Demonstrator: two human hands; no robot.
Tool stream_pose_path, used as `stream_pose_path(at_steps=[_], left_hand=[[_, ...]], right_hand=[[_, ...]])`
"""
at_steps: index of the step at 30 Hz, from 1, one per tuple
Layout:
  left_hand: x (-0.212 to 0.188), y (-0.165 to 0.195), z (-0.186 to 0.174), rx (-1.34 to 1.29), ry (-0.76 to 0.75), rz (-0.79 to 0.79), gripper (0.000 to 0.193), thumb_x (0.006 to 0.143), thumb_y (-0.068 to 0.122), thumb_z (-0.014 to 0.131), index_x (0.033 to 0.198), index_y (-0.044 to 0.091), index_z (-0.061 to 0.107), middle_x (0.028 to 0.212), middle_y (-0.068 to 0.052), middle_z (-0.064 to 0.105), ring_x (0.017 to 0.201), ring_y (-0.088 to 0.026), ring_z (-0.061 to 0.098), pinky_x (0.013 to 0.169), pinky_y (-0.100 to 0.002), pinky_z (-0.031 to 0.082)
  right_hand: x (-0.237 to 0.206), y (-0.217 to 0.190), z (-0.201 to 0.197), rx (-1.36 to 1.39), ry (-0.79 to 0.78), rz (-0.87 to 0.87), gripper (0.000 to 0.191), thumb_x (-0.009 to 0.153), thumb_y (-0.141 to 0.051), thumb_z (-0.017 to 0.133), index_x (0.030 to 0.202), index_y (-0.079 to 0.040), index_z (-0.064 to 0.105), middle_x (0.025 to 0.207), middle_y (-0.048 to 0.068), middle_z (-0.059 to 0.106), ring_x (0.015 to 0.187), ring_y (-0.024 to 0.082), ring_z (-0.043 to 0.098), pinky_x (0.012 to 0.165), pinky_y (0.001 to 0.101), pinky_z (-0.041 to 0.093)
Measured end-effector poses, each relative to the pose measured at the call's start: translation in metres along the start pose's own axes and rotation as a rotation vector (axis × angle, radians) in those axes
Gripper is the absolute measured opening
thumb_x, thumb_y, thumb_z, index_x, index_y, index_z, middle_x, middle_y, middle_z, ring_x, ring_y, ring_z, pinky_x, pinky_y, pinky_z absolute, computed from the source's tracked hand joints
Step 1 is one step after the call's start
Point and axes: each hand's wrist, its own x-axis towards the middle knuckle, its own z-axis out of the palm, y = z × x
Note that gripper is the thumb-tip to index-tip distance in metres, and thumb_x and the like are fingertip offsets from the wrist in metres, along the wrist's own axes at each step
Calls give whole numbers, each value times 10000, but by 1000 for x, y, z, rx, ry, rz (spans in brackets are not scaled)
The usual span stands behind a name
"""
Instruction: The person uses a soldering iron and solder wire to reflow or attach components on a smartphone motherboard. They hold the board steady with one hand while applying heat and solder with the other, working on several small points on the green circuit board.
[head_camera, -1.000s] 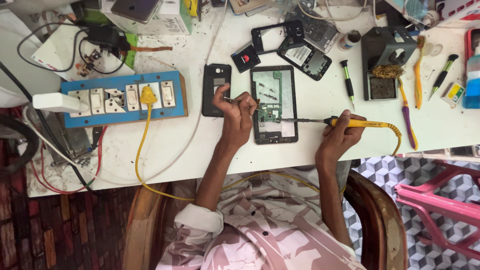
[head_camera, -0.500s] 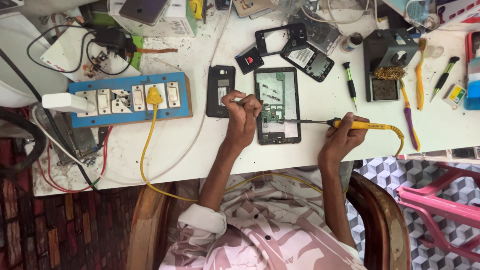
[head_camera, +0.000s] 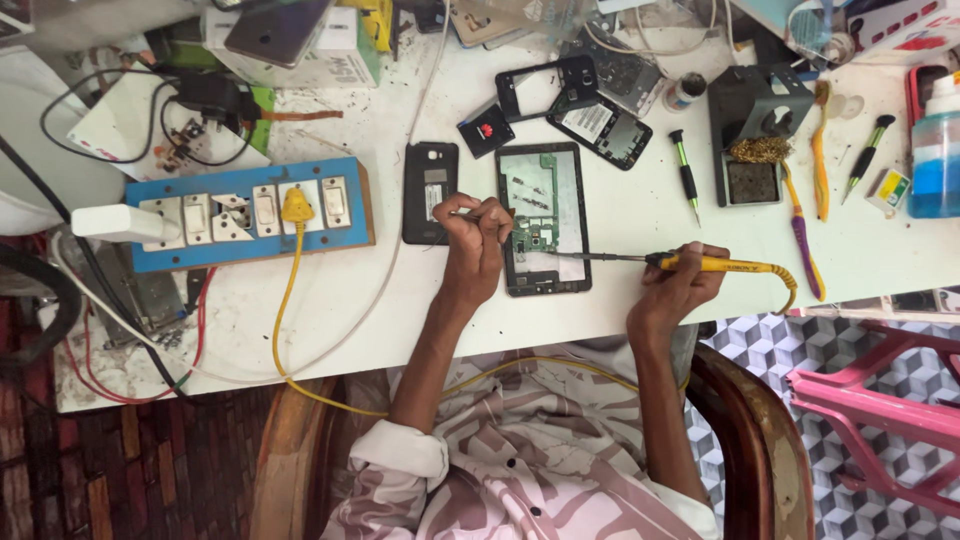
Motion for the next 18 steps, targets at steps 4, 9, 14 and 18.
stream_pose_path(at_steps=[4, 9, 14, 18], left_hand=[[1, 0, 0, 6, 9, 2, 155, 1172, 168, 330, 1161, 127, 181, 731, -49, 439, 672, -146, 400, 695, -302, 418], [1, 2, 0, 9, 3, 17, 155, 1177, 180, 324, 1162, 125, 180, 752, -54, 436, 688, -147, 411, 693, -296, 422], [2, 1, 2, 17, 4, 23, 160, 1171, 175, 335, 1154, 120, 186, 736, -51, 437, 683, -147, 412, 691, -298, 420], [1, 0, 1, -1, 2, 30, 161, 1181, 186, 327, 1154, 119, 183, 761, -55, 443, 697, -147, 422, 705, -300, 431]], right_hand=[[-2, -1, 1, -56, -34, -31, 186, 1133, -193, 499, 1012, -79, 416, 730, 11, 468, 549, 86, 443, 516, 238, 410], [-4, -5, 6, -80, -84, -79, 210, 1151, -217, 503, 1019, -76, 420, 739, 13, 466, 559, 79, 445, 528, 231, 411], [-5, -5, 5, -123, -91, -97, 205, 1151, -232, 505, 1046, -70, 434, 739, 14, 476, 573, 75, 456, 538, 224, 410], [-4, -3, 5, -155, -85, -127, 208, 1162, -218, 500, 1039, -63, 432, 739, 11, 468, 561, 68, 432, 529, 220, 389]])
